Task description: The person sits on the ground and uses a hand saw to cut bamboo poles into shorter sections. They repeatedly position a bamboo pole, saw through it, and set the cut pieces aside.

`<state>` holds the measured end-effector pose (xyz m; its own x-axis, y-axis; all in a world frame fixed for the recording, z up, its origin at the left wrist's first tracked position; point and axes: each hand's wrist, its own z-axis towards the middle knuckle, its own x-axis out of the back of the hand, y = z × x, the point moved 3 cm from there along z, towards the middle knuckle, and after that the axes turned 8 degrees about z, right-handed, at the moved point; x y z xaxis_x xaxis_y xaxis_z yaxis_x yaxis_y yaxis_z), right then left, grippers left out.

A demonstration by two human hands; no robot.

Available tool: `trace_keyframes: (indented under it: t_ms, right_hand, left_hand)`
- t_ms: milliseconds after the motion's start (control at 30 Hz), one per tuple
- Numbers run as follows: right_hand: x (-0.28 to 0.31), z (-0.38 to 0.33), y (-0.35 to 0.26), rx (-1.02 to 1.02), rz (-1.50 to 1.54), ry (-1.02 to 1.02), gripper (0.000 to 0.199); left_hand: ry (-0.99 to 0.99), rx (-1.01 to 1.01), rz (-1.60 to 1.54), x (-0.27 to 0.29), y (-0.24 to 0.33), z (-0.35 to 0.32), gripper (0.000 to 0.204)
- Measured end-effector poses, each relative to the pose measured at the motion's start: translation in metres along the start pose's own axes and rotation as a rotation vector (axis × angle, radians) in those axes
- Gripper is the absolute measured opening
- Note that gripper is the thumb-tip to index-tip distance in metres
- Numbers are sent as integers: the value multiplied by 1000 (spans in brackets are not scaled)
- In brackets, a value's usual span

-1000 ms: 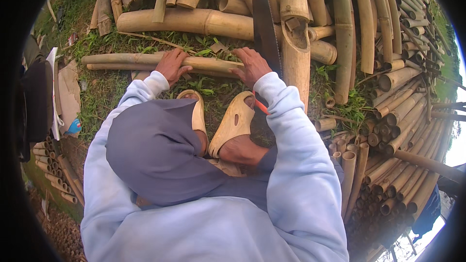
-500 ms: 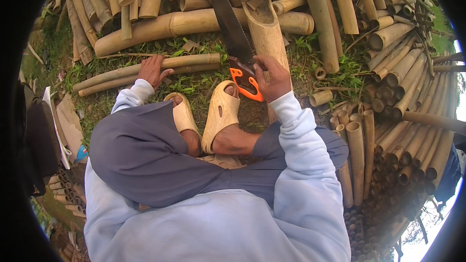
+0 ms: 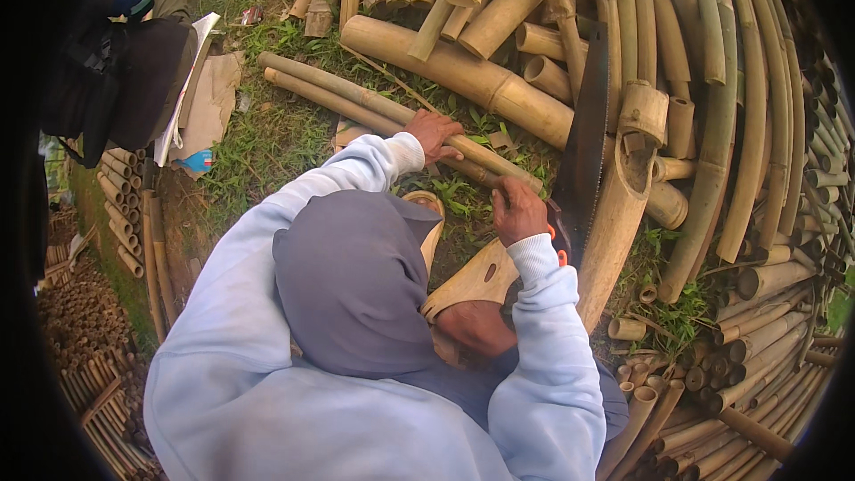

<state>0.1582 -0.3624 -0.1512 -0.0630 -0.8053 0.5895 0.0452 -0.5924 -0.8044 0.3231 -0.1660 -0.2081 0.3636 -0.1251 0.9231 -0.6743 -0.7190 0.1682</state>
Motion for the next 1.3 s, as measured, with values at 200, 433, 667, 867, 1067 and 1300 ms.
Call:
trace_keyframes:
  t_ms: [200,433,667,867,1067,1300]
  right_hand:
    - [-32,14,8,57,-327,-89,44]
    - [-58,40,8,-146,-577,-253,66]
    - [-43,48,-21,-222,-380,-348,66]
    - [76,-28,-51,-43,-526,-33,58]
    - [272,-220,-106,-53,-914,438,75]
    - [322,-543,-185,-721,-1153,654,75]
  left_hand:
    - [-24,71,-23,10,-9,16,58]
    - [395,172,-116,40,-32,-21,61]
    - [624,194,-94,52,-59,-118,64]
    - [942,140,121,84,-62,-145,73]
    - [1022,33,58,79,-128,-114,72]
    - [813,-43,-351,112,-82,-77,70]
